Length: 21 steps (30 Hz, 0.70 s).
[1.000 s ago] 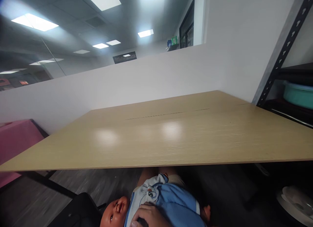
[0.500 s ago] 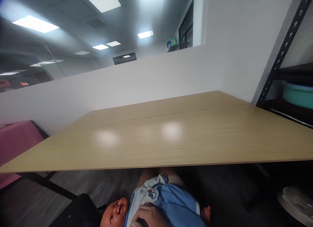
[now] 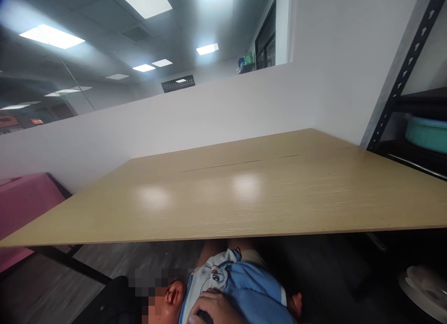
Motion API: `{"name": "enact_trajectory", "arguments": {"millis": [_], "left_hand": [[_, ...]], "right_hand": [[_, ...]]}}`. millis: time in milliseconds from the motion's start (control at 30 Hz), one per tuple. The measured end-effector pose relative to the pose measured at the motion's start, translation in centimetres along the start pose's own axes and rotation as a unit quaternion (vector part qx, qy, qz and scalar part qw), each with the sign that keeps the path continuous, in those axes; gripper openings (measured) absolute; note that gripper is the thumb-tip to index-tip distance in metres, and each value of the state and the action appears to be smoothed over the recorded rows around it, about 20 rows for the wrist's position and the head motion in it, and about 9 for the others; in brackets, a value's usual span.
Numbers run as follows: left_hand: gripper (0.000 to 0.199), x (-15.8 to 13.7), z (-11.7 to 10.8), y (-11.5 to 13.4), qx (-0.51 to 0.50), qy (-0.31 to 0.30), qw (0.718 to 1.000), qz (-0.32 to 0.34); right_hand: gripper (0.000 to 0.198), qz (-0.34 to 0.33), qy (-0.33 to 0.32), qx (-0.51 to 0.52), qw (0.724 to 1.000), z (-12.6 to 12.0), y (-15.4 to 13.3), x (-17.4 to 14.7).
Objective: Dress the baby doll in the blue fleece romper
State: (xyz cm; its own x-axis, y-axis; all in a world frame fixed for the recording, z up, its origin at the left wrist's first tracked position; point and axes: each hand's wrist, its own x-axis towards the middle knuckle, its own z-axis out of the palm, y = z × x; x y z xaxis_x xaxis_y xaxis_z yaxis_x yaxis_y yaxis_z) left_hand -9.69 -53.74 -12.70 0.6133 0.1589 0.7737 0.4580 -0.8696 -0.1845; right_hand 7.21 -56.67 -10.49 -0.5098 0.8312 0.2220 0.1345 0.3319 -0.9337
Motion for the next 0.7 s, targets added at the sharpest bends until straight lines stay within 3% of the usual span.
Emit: {"name": "enact_trajectory", "arguments": {"millis": [67, 133, 200, 267, 300, 367, 433, 533, 600, 667, 700], "left_hand": [[0.025, 0.7, 0.4, 0.1, 0.056, -0.039, 0.992, 0.103], [0.027, 0.1, 0.4, 0.1, 0.144, -0.004, 0.983, 0.111], [0.031, -1.3, 0.1, 0.0, 0.271, 0.060, 0.961, 0.006], [0.038, -2.5, -0.2, -0.2, 0.367, 0.096, 0.908, -0.177], [0.042, -2.8, -0.3, -0.2, 0.366, 0.109, 0.883, -0.272], [0.042, -2.8, -0.2, 0.0, 0.263, 0.142, 0.853, -0.428], [0.037, -2.2, 0.3, 0.5, 0.128, 0.237, 0.822, -0.502], [0.032, -2.5, 0.9, 1.1, 0.046, 0.345, 0.784, -0.515], [0.035, -4.3, 0.5, 0.9, 0.017, 0.271, 0.803, -0.530], [0.043, -6.9, -0.9, -0.2, -0.003, 0.119, 0.859, -0.498], [0.050, -8.1, -1.9, -1.0, 0.009, 0.094, 0.868, -0.487]], "right_hand": [[0.030, 0.006, 0.002, 0.002, 1.000, -0.2, -0.3, -0.1], [0.030, 0.011, 0.000, 0.003, 1.000, -0.4, -0.7, -0.1], [0.032, 0.014, 0.001, 0.006, 1.000, -0.7, -1.2, -0.1], [0.035, 0.014, 0.001, 0.003, 1.000, -0.9, -1.8, -0.2], [0.035, 0.015, -0.001, 0.001, 1.000, -1.0, -2.0, -0.2], [0.035, 0.021, -0.002, 0.003, 1.000, -1.1, -2.2, -0.4], [0.036, 0.019, 0.004, 0.010, 1.000, -1.1, -2.2, -0.6], [0.040, 0.006, 0.018, 0.013, 1.000, -1.0, -1.6, -0.8], [0.046, -0.001, 0.020, 0.010, 1.000, -0.7, -1.0, -0.7], [0.050, -0.013, 0.012, 0.005, 1.000, -0.4, -0.6, -0.5], [0.051, -0.016, 0.009, 0.003, 1.000, -0.3, -0.5, -0.4]]}}
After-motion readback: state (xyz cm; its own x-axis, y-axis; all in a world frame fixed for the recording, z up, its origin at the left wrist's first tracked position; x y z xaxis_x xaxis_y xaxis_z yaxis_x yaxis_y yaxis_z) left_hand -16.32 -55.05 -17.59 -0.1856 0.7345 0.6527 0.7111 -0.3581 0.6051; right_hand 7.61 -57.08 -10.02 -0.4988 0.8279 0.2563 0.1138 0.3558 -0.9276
